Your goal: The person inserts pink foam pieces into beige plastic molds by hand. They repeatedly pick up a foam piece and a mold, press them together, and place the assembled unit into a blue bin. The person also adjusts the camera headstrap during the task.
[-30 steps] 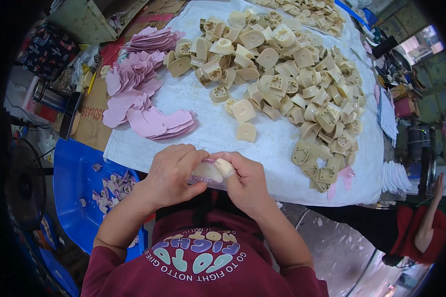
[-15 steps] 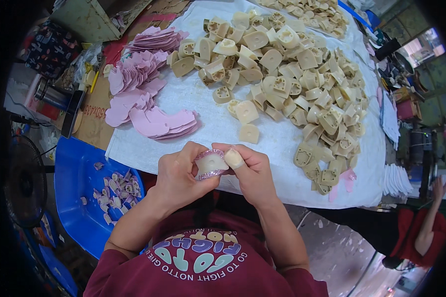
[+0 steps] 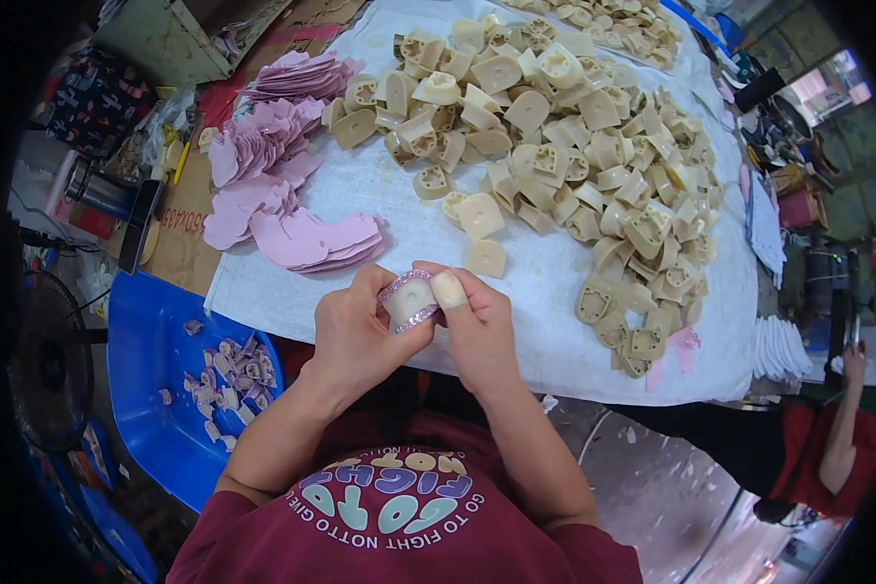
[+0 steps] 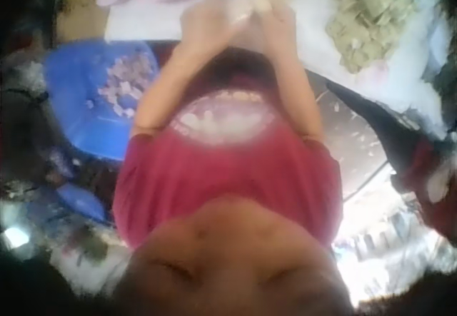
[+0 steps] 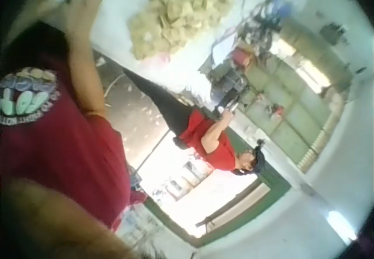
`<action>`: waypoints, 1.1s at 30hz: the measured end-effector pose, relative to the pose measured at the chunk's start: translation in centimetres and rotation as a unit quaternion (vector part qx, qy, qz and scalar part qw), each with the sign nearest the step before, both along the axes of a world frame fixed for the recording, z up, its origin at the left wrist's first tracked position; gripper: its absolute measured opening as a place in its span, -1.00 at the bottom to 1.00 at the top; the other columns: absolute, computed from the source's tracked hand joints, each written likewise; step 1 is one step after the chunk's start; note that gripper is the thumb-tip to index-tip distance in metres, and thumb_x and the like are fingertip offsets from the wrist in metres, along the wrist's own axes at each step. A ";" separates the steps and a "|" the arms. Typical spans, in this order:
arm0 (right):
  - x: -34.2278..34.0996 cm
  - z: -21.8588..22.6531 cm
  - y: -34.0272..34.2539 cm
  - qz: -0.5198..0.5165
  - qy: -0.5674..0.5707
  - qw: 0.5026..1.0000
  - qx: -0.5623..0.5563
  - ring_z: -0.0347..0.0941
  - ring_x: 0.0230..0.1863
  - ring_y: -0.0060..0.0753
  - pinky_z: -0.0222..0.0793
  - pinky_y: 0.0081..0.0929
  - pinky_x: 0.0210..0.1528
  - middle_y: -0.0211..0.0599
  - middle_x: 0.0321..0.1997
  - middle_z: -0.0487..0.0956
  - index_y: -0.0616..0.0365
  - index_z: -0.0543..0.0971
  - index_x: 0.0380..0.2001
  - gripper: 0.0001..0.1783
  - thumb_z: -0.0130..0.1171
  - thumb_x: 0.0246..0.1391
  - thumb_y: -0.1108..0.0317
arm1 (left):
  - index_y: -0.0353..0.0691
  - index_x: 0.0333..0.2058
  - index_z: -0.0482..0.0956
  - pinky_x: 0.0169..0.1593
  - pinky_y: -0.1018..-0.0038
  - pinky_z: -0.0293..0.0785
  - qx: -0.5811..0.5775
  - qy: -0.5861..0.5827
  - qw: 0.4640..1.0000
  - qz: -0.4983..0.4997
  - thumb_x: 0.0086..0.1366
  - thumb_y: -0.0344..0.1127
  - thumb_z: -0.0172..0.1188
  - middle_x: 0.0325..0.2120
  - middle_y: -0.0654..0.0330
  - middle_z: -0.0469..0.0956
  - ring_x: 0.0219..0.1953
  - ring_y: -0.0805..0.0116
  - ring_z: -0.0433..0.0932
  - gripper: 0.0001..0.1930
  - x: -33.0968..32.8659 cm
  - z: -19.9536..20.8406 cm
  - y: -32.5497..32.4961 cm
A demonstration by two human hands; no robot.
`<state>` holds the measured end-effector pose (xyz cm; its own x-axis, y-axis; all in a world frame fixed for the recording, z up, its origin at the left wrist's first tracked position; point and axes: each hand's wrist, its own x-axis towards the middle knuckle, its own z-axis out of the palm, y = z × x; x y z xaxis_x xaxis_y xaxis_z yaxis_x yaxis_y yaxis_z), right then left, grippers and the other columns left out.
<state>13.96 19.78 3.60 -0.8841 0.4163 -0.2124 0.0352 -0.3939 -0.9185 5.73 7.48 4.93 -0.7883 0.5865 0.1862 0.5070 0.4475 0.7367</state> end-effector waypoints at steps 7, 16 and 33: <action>-0.1 -0.4 -0.6 -0.004 -0.016 0.986 0.163 0.44 -0.07 -0.59 0.34 -0.63 0.00 -0.30 -0.03 0.54 0.29 0.45 0.11 -0.62 -0.06 0.25 0.46 | -0.27 -0.41 0.46 -0.54 0.41 0.41 -0.009 -0.006 1.000 0.009 -0.16 -0.17 0.43 -0.71 0.15 0.49 -0.68 0.28 0.52 -0.59 0.0 -0.4 0.3; 0.9 1.0 1.3 0.153 -0.015 0.976 0.153 0.41 0.00 -0.51 0.29 -0.55 0.09 -0.26 -0.02 0.53 0.22 0.43 0.15 -0.54 -0.08 0.16 0.59 | -0.31 -0.15 0.45 -0.39 0.48 0.44 0.161 -0.290 0.934 -0.131 0.09 -0.35 0.32 -0.51 0.18 0.53 -0.49 0.42 0.53 -0.64 -2.2 -0.4 -2.1; 2.3 0.0 -1.8 0.069 -0.056 0.994 0.061 0.34 -0.57 -0.72 0.30 -0.69 -0.50 -0.49 -0.57 0.49 0.20 0.56 -0.35 -0.62 0.00 0.30 0.08 | -0.40 -0.16 0.50 -0.45 0.48 0.46 0.074 -0.304 0.931 -0.189 0.40 -0.24 -0.10 -0.60 0.15 0.55 -0.55 0.45 0.54 -0.69 -1.7 1.1 -1.2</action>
